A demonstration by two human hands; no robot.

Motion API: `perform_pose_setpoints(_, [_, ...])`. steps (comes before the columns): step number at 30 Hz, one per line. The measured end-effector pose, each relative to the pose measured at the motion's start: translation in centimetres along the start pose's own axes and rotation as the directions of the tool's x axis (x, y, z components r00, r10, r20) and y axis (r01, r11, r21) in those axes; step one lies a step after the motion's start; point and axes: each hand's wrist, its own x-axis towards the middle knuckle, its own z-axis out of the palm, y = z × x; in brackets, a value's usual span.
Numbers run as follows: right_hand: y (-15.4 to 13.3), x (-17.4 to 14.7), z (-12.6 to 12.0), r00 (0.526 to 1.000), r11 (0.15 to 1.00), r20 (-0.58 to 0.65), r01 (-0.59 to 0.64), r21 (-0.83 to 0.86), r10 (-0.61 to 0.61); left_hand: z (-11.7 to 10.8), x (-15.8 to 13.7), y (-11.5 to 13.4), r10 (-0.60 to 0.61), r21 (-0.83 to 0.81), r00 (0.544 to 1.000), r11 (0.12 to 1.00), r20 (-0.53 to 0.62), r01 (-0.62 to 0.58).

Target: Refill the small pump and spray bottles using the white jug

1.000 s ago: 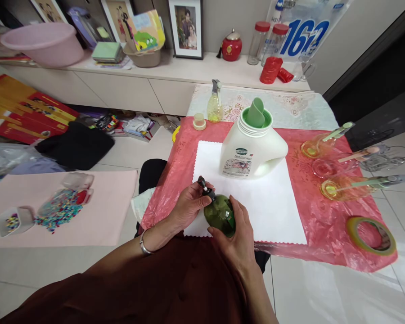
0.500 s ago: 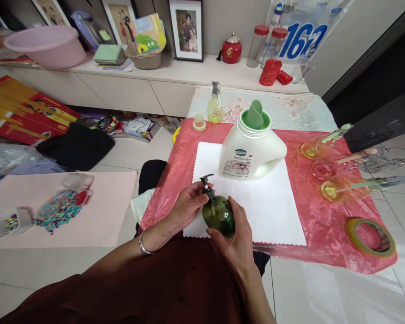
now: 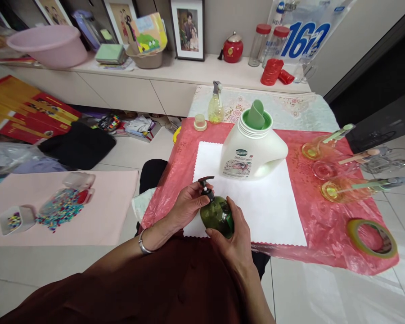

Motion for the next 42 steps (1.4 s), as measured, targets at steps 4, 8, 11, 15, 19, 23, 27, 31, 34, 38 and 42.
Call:
perform_pose_setpoints(4, [0.3,-0.2,-0.1,0.995,0.988,0.062,-0.083,0.129,0.075,-0.2,0.0,0.6,-0.008,-0.020,0.997,1.000,0.074,0.009])
perform_pose_setpoints(8, [0.3,-0.1,-0.2,0.994,0.983,0.051,-0.104,0.153,0.097,-0.2,-0.2,1.1,-0.008,0.013,0.987,1.000,0.158,0.006])
perform_pose_setpoints(11, [0.0,0.3,-0.3,0.996,0.990,0.043,-0.079,0.119,0.075,-0.5,-0.1,0.9,0.010,0.098,0.994,0.995,0.113,-0.021])
perform_pose_setpoints(15, [-0.2,0.5,-0.4,0.994,0.983,0.078,-0.094,0.160,0.083,-0.7,0.3,0.9,-0.018,0.095,0.999,0.995,0.044,0.014])
perform_pose_setpoints(19, [0.1,0.4,-0.5,0.981,0.947,0.138,-0.169,0.273,0.135,-0.7,0.3,1.4,-0.042,0.054,0.993,0.998,0.114,0.036])
perform_pose_setpoints(23, [0.4,0.3,-0.4,0.986,0.956,0.112,-0.146,0.256,0.121,-0.5,0.2,1.8,0.011,0.120,0.989,0.992,0.149,-0.030])
perform_pose_setpoints(27, [0.7,0.2,-0.2,0.992,0.978,0.092,-0.099,0.182,0.083,-0.4,0.0,2.4,0.014,0.255,0.997,0.966,0.074,-0.033])
perform_pose_setpoints(31, [1.0,0.3,-0.2,0.982,0.951,0.172,-0.122,0.284,0.074,-0.5,-0.3,3.5,-0.019,0.306,0.998,0.952,0.058,0.001])
perform_pose_setpoints(34, [1.4,0.7,-0.1,0.967,0.888,0.247,-0.166,0.428,0.062,-0.7,-0.4,3.9,-0.015,0.241,0.994,0.971,0.108,-0.012])
perform_pose_setpoints(38, [1.8,1.3,0.4,0.956,0.799,0.295,-0.178,0.574,0.002,-1.0,-0.6,3.9,0.029,0.161,0.988,0.986,0.153,-0.053])
perform_pose_setpoints(42, [1.6,1.8,0.6,0.915,0.728,0.400,-0.237,0.643,-0.056,-1.0,-1.0,4.3,0.036,0.188,0.973,0.979,0.229,-0.080])
